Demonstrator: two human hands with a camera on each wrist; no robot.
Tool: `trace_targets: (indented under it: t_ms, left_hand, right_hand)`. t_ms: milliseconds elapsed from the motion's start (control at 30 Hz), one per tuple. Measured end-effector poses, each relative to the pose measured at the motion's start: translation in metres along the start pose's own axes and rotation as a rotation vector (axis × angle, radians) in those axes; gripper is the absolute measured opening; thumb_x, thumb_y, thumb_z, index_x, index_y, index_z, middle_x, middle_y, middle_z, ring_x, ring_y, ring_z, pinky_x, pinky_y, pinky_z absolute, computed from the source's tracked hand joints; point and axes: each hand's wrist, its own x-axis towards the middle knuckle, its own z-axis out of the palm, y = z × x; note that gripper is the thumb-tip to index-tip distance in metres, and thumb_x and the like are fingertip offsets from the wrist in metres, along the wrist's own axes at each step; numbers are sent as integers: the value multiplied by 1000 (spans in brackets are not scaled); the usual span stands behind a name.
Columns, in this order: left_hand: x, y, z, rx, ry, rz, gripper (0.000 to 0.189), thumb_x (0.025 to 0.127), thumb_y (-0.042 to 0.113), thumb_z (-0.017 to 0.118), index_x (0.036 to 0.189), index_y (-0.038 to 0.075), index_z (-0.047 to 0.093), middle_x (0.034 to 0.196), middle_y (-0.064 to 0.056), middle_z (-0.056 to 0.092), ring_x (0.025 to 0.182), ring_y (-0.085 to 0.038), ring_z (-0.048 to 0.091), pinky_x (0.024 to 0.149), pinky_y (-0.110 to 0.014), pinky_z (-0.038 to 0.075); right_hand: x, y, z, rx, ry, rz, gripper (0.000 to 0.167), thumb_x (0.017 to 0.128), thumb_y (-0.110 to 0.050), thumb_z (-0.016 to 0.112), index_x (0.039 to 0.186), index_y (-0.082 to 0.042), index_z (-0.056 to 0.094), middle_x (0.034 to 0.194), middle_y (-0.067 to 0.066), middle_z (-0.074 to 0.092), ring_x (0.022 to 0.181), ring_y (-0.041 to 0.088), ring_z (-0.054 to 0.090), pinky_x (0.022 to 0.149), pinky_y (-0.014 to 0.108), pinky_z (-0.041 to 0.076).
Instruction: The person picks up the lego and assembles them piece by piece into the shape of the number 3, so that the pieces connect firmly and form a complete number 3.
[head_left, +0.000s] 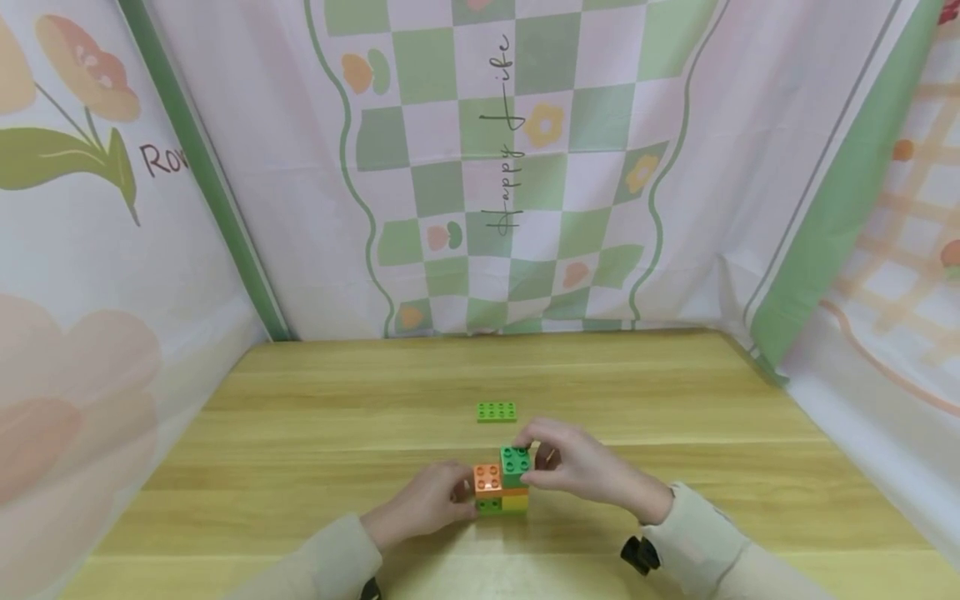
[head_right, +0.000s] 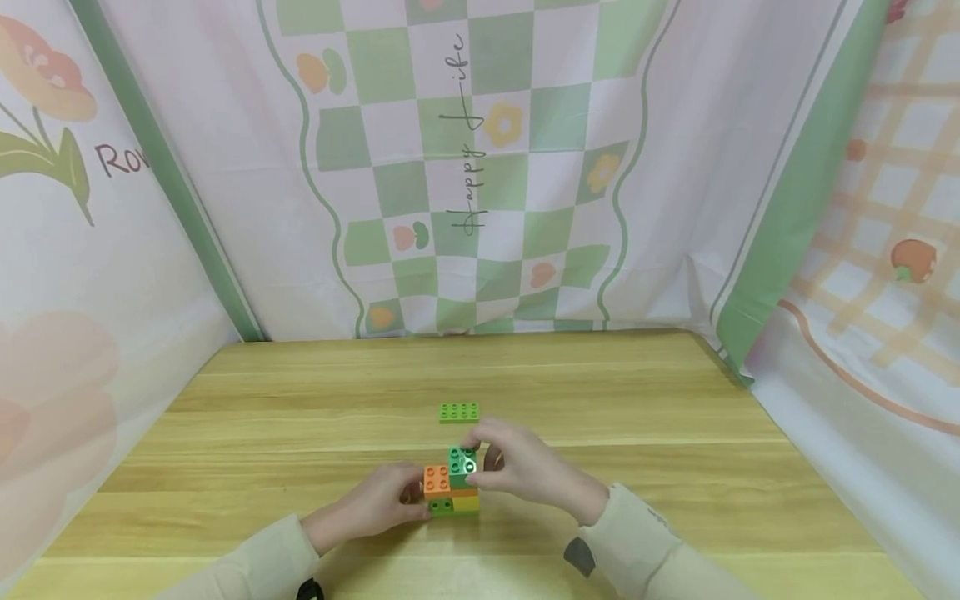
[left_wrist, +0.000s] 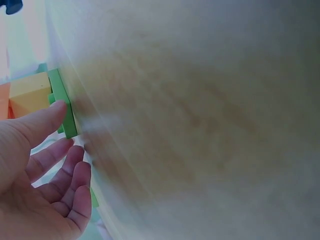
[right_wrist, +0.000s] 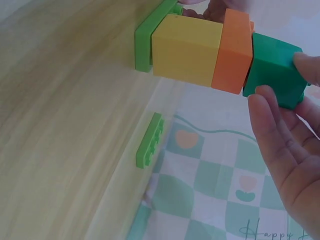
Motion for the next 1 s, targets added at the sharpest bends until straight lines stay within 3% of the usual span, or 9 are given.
trace_targets:
  t_ms: [300,567,1000]
  left_hand:
    - [-1,1,0,7,14,17,22,73,17,75,89,9,63,77,6,55,67,-5,50,60,-19,44]
    - [-1,0,1,-9,14,4,21,73,17,75,89,10,63,75,7,54,65,-4,48,58,-19,43]
    - [1,-3,3,-8,8,5,21,74,19,74,90,12,63,76,8,56,67,-4,50,60,-19,44]
  right_hand:
    - [3,-2,-1,-27,-4,18,23,79,-9,70,99,-11,58,91,-4,55,67,8,57,61,25,51]
    - [3,-2,1,14,-16,52,23,80,-13,70,100,-11,58,92,-3,56,66,9,58,62,27,51]
    - [2,2,-3,11,-34,18,31,81,-21,71,105,-9,56,94,-1,59,74,11,60,65,28,52]
